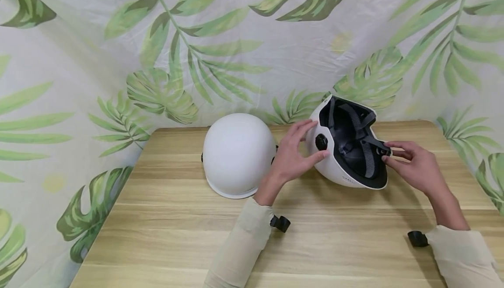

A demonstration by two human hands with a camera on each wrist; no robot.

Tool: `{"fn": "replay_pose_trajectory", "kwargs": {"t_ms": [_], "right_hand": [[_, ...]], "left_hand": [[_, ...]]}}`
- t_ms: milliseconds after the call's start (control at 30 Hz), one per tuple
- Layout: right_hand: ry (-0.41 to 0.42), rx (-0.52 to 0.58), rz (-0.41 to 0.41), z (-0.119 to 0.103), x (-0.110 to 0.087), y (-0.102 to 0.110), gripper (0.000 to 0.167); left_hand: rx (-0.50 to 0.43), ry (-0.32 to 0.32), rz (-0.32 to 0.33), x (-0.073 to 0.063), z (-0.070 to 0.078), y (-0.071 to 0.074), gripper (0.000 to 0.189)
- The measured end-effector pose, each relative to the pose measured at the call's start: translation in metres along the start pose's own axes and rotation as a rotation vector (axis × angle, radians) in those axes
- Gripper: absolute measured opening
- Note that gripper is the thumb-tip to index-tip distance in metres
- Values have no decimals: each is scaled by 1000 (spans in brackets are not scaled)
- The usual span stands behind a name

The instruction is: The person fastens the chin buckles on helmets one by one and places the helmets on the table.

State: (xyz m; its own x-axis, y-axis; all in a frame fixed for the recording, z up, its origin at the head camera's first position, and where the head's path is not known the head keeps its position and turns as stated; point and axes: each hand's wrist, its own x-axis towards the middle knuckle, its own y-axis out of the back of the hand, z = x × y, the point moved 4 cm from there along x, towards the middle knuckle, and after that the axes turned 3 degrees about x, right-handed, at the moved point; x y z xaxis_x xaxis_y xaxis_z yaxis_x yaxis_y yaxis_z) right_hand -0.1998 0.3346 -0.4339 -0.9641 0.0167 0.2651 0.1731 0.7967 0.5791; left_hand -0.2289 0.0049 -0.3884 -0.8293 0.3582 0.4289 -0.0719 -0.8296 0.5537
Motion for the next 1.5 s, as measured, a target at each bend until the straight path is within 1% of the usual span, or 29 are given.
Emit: {"fn": "replay_pose_trajectory", "kwargs": {"t_ms": [133,267,433,567,667,767,867,933,1000,1133,1333,1500], "right_hand": [[10,16,-28,3,2,-4,37],[-6,25,-44,4,2,-5,35],[-67,12,-61,6,1,-5,36],[-78,-32,-50,7,0,-6,31],[-79,-39,-54,7,0,-10,31],[-75,-31,-98,5,1,-16,35],[-64,-60,-171,3,2,-22,38],[-60,-80,-212,2,2,-26,39],[-56,-110,-235,2,2,-27,39],[-40,-144,-224,0,3,-29,38],[-44,-146,-201,-2,3,-29,41],[-65,-138,-207,0,2,-29,45]], "left_hand": [[35,9,10,0,1,2,76],[50,36,-28,0,-1,1,79],[30,47,-77,-1,-4,-3,80],[11,48,-87,-2,-7,-6,79],[12,46,-84,-2,-7,-7,80],[25,32,-67,-1,-5,-6,79],[33,19,-51,0,-2,-4,78],[23,23,-47,0,-1,-3,78],[3,34,-56,0,-1,-5,78],[-31,68,-75,1,-5,-7,82],[-56,108,-85,1,-11,-6,87],[-84,114,-90,0,-13,-4,88]]}}
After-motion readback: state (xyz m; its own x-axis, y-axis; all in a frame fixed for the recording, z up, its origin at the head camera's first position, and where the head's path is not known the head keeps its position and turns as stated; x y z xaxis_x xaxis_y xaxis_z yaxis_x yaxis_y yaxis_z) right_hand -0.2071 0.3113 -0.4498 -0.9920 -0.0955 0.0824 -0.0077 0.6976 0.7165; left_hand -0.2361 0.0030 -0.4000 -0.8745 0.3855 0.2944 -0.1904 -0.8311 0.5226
